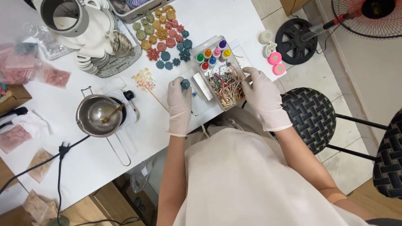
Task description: The person is melting wax beads and using a stamp to create flower-shaped seals, then attaching them to small rubber bands.
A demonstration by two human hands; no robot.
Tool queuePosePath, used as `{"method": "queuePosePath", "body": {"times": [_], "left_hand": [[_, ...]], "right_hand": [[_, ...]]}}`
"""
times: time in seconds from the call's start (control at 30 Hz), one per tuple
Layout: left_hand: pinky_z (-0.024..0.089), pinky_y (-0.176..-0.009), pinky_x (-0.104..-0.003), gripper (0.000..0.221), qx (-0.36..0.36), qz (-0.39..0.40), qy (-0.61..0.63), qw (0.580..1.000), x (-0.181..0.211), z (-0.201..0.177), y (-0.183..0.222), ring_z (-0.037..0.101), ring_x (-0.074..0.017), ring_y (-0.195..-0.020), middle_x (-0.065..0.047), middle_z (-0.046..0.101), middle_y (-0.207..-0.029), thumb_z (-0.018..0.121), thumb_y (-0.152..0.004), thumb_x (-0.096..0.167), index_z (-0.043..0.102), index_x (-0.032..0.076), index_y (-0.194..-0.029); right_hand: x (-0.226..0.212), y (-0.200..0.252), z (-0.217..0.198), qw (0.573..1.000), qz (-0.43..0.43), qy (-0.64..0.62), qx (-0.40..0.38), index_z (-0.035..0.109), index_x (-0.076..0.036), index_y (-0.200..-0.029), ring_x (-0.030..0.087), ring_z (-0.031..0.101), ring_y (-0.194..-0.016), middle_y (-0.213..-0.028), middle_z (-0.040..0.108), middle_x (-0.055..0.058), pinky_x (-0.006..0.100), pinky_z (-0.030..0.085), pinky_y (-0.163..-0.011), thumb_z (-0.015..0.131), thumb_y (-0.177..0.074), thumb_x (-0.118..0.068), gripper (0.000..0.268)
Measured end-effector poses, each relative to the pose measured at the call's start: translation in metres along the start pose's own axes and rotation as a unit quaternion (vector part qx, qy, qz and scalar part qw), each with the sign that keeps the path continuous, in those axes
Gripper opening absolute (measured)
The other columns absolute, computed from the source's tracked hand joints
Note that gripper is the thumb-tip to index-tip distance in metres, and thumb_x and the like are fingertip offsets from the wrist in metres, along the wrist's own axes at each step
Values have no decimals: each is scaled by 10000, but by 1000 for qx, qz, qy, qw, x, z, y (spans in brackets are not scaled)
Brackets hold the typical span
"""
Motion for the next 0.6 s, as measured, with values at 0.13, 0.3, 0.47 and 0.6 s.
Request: {"method": "queuePosePath", "body": {"times": [0.13, 0.3, 0.47, 0.6], "left_hand": [[517, -877, -452, 352, -37, -2, -48, 998, 1, 2, -9, 636, -369, -1032, -170, 621, -1140, 747, -873, 68, 636, 62, -1208], [523, -891, -442, 431, -59, -9, -66, 996, 5, 2, -15, 641, -351, -1044, -146, 625, -1155, 784, -834, 107, 639, 76, -1239], [500, -948, -436, 551, -72, -5, -47, 996, 9, -7, -8, 613, -353, -1118, -163, 614, -1217, 804, -796, 116, 605, 51, -1306], [487, -1017, -428, 506, -37, 3, -41, 998, 13, -22, 8, 592, -362, -1189, -182, 605, -1281, 803, -843, 136, 609, 49, -1302]], "right_hand": [[-13, 10, -6, 1000, 16, 0, 12, 643, -133, -1304, 306, 705, -839, -1019, 729, 100, 440, 535, -728, 657, -975, -216, 340], [-26, 7, -22, 994, 98, -38, -9, 631, -125, -1288, 260, 704, -747, -954, 735, 74, 410, 536, -671, 673, -954, -353, 406], [-8, -1, -24, 995, 95, -35, 27, 653, -147, -1291, 226, 685, -704, -920, 729, 52, 400, 524, -663, 676, -952, -305, 375], [-9, -10, -25, 997, 19, -27, 66, 694, -164, -1237, 224, 634, -702, -905, 669, 53, 399, 507, -657, 710, -976, -264, 280]]}}
Point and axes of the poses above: each hand's wrist, its own y-axis away from the middle knuckle, its own z-axis out of the palm, x = y × z, the point moved 3 cm from there along -y, towards the middle knuckle
